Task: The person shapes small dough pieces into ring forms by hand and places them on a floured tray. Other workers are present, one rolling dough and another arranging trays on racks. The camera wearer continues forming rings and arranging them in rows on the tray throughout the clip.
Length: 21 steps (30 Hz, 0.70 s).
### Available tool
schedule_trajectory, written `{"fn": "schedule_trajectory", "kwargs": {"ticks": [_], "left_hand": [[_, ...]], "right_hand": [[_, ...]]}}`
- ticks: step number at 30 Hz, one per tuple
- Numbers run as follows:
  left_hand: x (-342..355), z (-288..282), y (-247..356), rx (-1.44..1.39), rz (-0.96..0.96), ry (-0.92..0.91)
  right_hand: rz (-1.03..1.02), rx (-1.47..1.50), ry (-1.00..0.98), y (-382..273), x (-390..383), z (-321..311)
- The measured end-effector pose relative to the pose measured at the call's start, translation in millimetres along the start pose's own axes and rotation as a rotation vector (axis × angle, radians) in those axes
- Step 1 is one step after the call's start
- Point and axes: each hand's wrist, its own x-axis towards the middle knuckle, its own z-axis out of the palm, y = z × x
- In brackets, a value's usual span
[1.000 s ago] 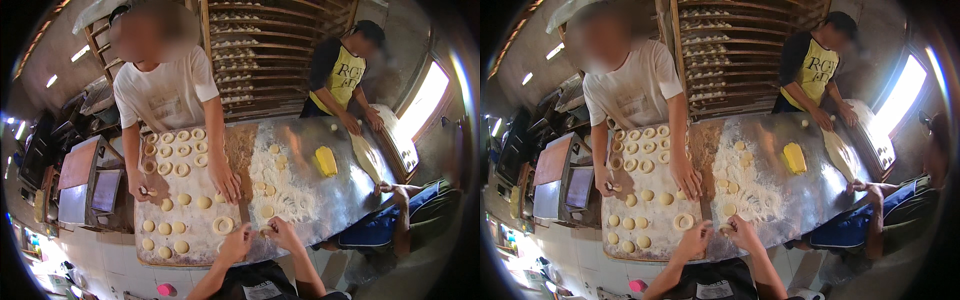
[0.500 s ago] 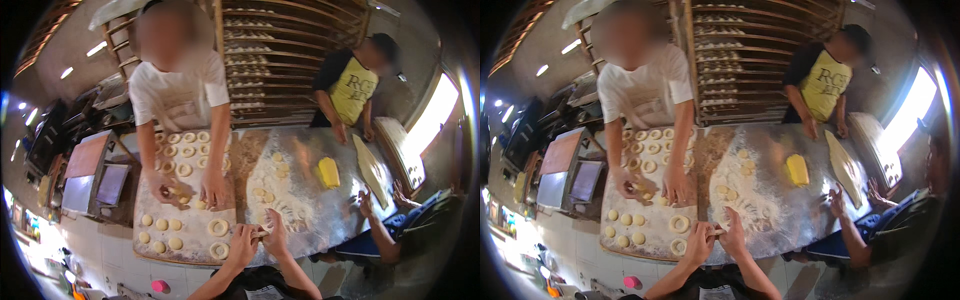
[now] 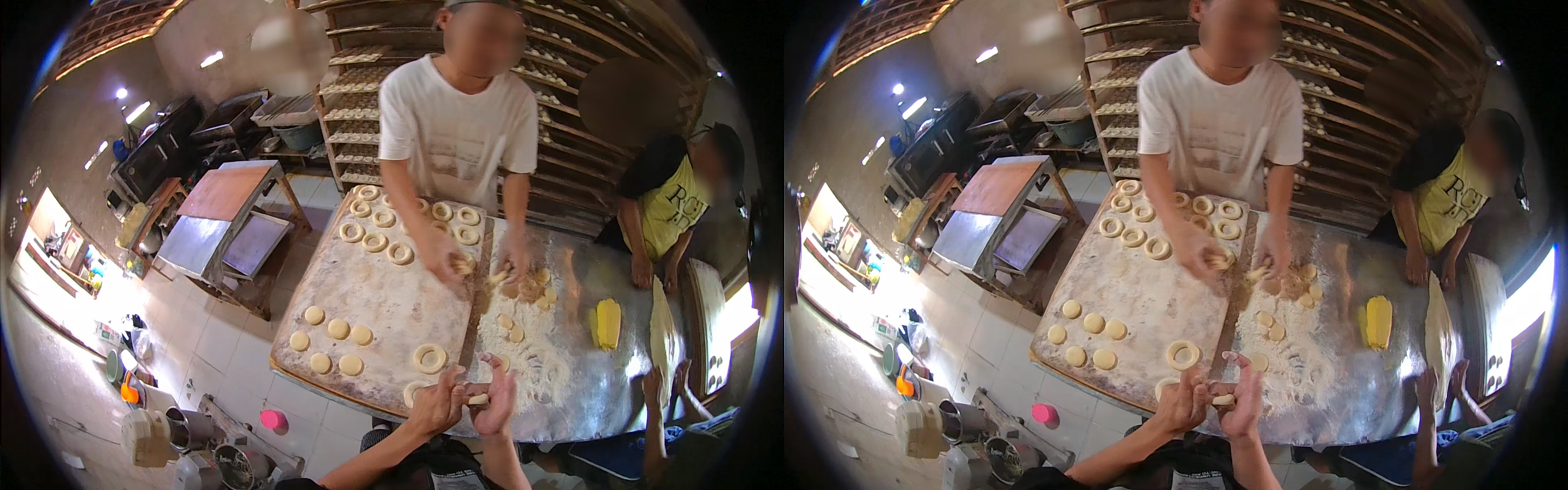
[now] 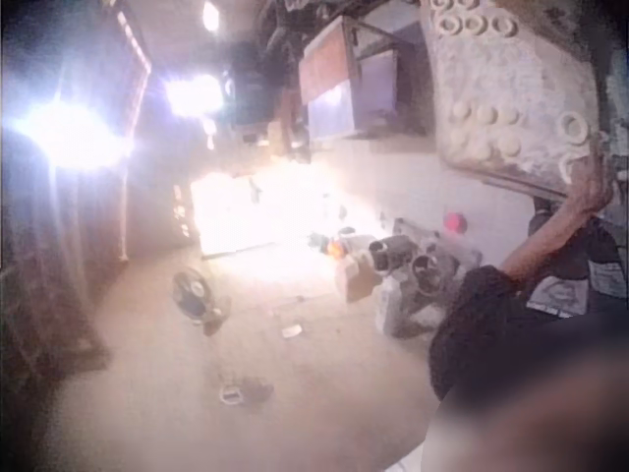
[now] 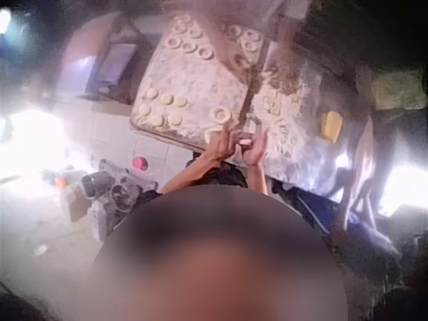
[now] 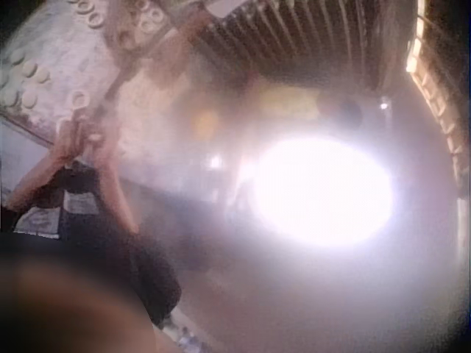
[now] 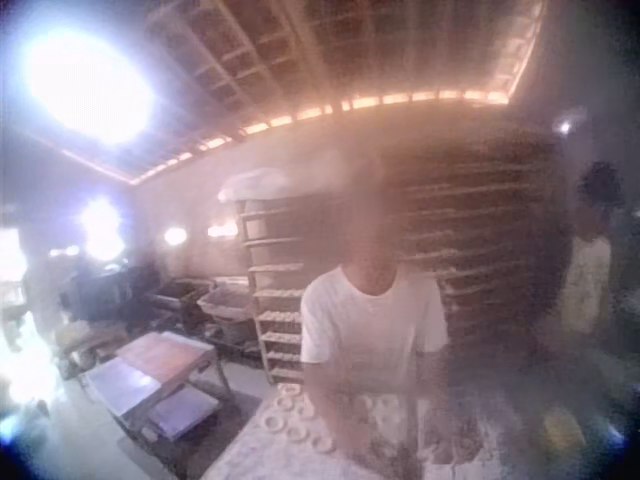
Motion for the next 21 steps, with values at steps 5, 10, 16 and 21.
{"fn": "schedule_trajectory", "kwargs": {"ticks": [5, 10, 16, 21], "left_hand": [[-1, -23, -8, -0.1, -0.172, -0.02], [0, -53, -20, -0.139, -0.136, -0.038], [2, -84, -34, -0.21, -0.193, -0.039], [-2, -103, -49, -0.16, -0.263, -0.152]], "right_hand": [[0.024, 0.064, 0.08, 9, 6, 26], [-0.307, -0.906, -0.179, 18, 5, 52], [-0.164, -0.474, -0.15, 51, 13, 61], [-0.232, -0.441, 0.009, 85, 35, 74]]}}
